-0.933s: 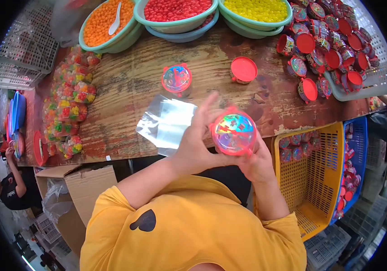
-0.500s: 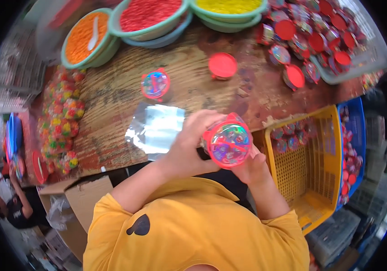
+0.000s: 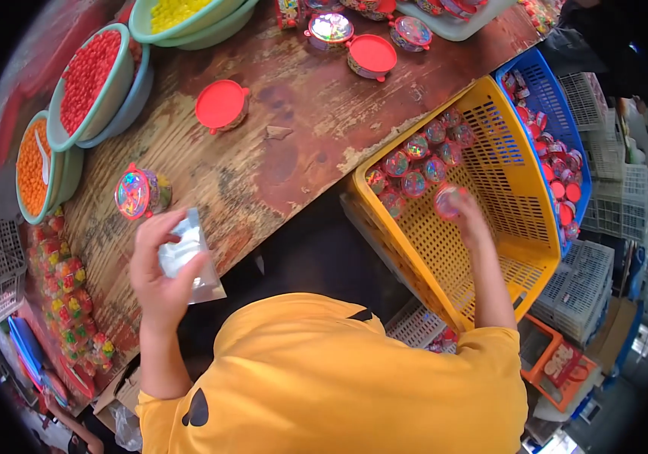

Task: Packaging small colorful toys or beads into decorative plastic jars and then placing those jars into clear plastic bags.

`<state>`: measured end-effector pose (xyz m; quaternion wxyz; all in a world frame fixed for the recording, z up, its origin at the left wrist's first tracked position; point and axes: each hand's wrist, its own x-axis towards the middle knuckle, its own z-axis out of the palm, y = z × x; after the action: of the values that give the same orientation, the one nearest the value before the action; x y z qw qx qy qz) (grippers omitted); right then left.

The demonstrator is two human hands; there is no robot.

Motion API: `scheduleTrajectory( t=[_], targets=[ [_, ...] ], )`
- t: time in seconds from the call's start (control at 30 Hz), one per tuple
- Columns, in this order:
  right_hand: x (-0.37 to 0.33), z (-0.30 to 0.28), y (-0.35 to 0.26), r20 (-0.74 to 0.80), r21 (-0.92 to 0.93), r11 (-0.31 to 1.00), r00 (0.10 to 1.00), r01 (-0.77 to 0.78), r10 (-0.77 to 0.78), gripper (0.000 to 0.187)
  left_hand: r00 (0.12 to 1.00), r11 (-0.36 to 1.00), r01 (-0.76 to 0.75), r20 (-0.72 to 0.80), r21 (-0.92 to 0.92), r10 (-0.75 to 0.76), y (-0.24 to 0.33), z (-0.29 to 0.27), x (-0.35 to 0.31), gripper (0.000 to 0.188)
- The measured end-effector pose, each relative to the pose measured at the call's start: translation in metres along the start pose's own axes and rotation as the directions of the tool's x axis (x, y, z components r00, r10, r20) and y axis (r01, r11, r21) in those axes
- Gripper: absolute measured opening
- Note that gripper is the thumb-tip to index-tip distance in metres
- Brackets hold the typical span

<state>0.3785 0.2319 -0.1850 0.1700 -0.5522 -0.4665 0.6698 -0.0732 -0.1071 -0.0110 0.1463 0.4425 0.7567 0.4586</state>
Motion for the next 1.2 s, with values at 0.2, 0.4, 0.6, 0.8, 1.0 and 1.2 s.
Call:
scheduleTrajectory(
  t=[0.2, 0.4, 0.6, 0.8, 1.0, 1.2],
  targets=[
    [0.039, 0.020, 0.185, 0.279, 0.364, 0.802, 0.877, -0.474, 0.391, 0.048, 0.960, 0.968, 0.250, -0.126, -0.018, -0.250, -0.055, -0.031, -0.048, 0.039],
    [0.048, -0.009, 0.206, 0.208, -0.131, 0.854, 0.828, -0.504, 0.520, 0.067, 0.831, 0.859, 0.509, -0.227, -0.061, -0.509, -0.058, -0.032, -0.064, 0.028],
    [-0.005, 0.125, -0.083, -0.118, -0.390, 0.632, 0.644, 0.670, -0.756, 0.025, 0.815, 0.774, 0.520, -0.481, 0.362, -0.323, -0.056, -0.021, -0.060, 0.052],
    [-0.088, 0.369, -0.153, 0.683, -0.216, 0.260, 0.336, 0.941, -0.649, 0.071, 0.791, 0.777, 0.574, -0.419, 0.258, -0.445, -0.085, -0.043, -0.040, 0.053],
    [-0.068, 0.498, -0.133, 0.733, -0.125, 0.457, 0.393, 0.880, -0.556, 0.088, 0.889, 0.781, 0.431, -0.364, 0.452, -0.279, -0.116, -0.070, -0.027, 0.044],
    [-0.067, 0.434, -0.126, 0.683, -0.287, 0.287, 0.406, 0.914, -0.608, 0.100, 0.921, 0.892, 0.302, -0.346, 0.336, -0.181, -0.105, -0.078, -0.059, 0.019]
  ],
)
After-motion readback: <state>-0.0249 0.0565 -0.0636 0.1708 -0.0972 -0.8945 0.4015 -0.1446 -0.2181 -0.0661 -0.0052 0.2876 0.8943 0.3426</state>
